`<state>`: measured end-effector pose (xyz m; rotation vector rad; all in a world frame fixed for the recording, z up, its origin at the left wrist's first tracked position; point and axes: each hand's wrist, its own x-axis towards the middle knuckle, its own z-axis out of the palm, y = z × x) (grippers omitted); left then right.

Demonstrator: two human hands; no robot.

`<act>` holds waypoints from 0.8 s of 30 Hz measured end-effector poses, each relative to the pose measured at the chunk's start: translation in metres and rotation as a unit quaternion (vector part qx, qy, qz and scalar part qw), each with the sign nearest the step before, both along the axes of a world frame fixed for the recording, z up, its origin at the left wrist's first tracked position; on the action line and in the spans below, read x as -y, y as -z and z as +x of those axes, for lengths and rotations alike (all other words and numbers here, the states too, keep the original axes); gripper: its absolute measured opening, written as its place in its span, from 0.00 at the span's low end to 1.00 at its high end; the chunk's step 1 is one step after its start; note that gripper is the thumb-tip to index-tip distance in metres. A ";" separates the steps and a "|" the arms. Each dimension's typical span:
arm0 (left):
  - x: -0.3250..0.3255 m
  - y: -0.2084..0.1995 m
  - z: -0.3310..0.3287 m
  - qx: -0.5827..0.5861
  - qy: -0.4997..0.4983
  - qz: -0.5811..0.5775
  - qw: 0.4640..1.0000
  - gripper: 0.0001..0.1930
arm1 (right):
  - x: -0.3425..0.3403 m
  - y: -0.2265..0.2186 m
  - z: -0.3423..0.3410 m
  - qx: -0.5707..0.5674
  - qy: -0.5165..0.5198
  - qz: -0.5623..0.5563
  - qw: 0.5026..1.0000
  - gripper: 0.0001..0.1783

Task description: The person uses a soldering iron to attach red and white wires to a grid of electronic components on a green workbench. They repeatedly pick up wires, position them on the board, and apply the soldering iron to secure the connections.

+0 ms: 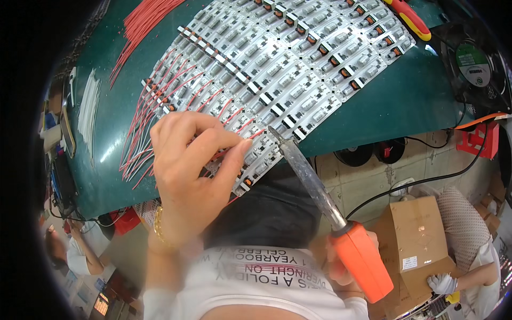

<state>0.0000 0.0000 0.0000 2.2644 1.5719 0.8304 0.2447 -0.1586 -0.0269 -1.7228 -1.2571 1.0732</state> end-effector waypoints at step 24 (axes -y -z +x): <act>0.005 0.015 0.016 0.011 0.040 0.053 0.998 0.09 | 0.033 0.018 0.020 0.105 0.007 0.059 0.993 0.17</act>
